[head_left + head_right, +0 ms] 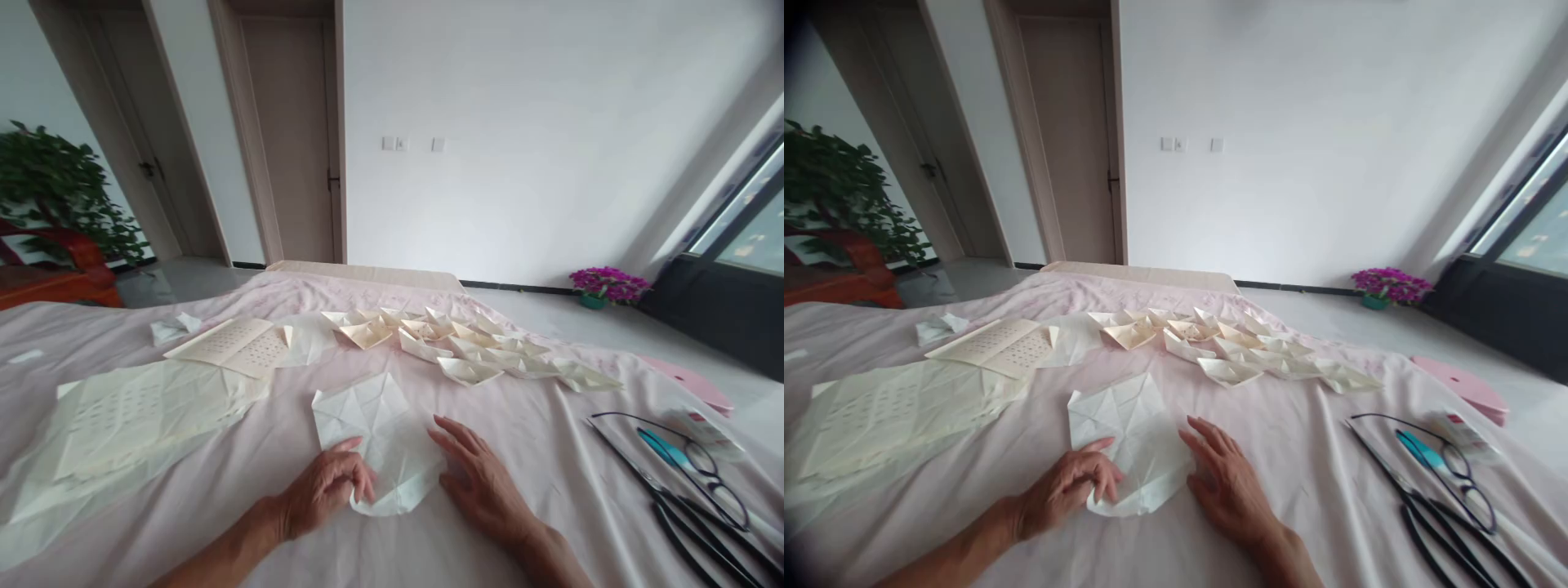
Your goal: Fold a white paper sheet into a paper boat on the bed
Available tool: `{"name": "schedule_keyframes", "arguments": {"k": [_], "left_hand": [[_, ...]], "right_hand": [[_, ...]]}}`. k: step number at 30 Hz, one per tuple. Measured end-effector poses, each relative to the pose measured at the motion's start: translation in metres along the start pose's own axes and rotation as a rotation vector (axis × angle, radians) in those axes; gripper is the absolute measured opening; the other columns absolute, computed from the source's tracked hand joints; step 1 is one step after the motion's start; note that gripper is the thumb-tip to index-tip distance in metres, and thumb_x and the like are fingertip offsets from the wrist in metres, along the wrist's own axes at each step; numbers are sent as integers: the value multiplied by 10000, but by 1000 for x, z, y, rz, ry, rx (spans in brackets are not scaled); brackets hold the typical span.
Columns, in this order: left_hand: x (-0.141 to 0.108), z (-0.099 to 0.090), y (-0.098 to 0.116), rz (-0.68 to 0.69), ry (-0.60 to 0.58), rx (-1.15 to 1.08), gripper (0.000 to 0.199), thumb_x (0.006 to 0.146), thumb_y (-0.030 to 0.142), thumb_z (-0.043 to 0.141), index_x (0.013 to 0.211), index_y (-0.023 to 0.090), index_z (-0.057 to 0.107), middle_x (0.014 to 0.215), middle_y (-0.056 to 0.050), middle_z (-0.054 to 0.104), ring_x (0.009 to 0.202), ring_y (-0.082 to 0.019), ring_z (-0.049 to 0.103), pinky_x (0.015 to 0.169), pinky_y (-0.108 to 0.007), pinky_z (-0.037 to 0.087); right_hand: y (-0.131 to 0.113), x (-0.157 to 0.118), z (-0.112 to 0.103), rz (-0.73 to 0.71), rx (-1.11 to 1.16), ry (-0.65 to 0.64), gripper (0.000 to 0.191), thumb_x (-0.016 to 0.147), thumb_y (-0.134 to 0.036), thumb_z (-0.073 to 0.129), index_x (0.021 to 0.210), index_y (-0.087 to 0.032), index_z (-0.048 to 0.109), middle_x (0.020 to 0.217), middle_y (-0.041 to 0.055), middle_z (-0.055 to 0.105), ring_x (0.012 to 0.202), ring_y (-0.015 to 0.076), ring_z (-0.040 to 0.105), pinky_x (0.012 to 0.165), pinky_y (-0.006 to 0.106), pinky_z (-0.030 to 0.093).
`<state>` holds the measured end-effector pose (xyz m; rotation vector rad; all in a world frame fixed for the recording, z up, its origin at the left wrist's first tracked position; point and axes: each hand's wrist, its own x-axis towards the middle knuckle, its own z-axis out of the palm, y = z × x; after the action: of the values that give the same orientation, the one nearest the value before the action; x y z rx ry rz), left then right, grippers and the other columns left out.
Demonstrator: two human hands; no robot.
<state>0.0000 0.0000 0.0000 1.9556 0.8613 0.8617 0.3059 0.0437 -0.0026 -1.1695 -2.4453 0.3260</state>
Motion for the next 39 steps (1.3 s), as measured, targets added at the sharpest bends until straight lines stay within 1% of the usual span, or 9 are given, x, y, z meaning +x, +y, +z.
{"name": "schedule_keyframes", "arguments": {"k": [5,7,9,13,18,24,28,34,39], "left_hand": [[6,-18,15,-109,-179,-193,222,826,175,439,657,184,583,750,1,731,889,-182,682,1180,-435,122],[14,-28,19,-113,-188,-204,309,898,248,375,817,177,665,891,-40,733,972,-206,664,1143,-434,247],[25,-34,18,-92,-169,-48,354,950,321,344,1019,212,673,1108,-52,694,1187,-225,558,1109,-415,321],[52,-25,-5,-7,-244,511,444,951,403,395,1378,293,445,1481,-52,400,1398,-253,296,1163,-481,189],[80,-13,-48,73,-103,858,534,938,431,422,1445,302,315,1538,-54,291,1425,-243,224,1158,-477,176],[110,-29,-81,-111,39,960,471,948,350,404,1415,303,366,1517,-70,329,1400,-274,265,1117,-518,206],[125,-24,-86,-148,162,963,423,921,346,472,1334,252,457,1432,-102,418,1339,-280,334,1087,-484,253],[132,-12,-85,-234,392,907,296,824,370,629,1059,204,556,1105,-96,552,1046,-250,493,939,-424,377],[131,-16,-85,-185,432,783,179,792,282,662,917,190,573,968,-62,620,946,-221,547,875,-372,413]], "right_hand": [[-8,2,-6,-128,12,-106,349,871,-189,496,1162,-302,652,1325,24,571,1304,253,421,1028,427,403],[-9,3,-6,-167,13,-115,331,879,-179,483,1132,-282,670,1272,38,611,1281,254,451,1011,426,418],[-11,3,-5,-197,18,-109,344,874,-153,472,1131,-265,672,1249,52,627,1259,251,477,998,425,431],[-16,4,-6,-227,33,-96,370,877,-132,444,1140,-264,670,1233,66,636,1215,236,522,982,413,446],[-21,4,-8,-240,10,-104,387,879,-106,419,1124,-261,676,1234,60,636,1196,222,538,979,396,445],[-22,4,-8,-234,10,-106,391,878,-97,419,1133,-265,663,1235,47,636,1203,204,530,985,374,434],[-22,5,-10,-240,44,-97,356,889,-149,427,1139,-256,657,1229,66,635,1192,213,535,980,385,434],[-21,7,-16,-207,159,-103,340,905,-209,419,1136,-262,662,1211,71,642,1161,209,556,986,383,430],[-19,6,-14,-149,263,-68,311,890,-203,451,1081,-266,688,1169,57,659,1114,201,583,980,376,438]]}}
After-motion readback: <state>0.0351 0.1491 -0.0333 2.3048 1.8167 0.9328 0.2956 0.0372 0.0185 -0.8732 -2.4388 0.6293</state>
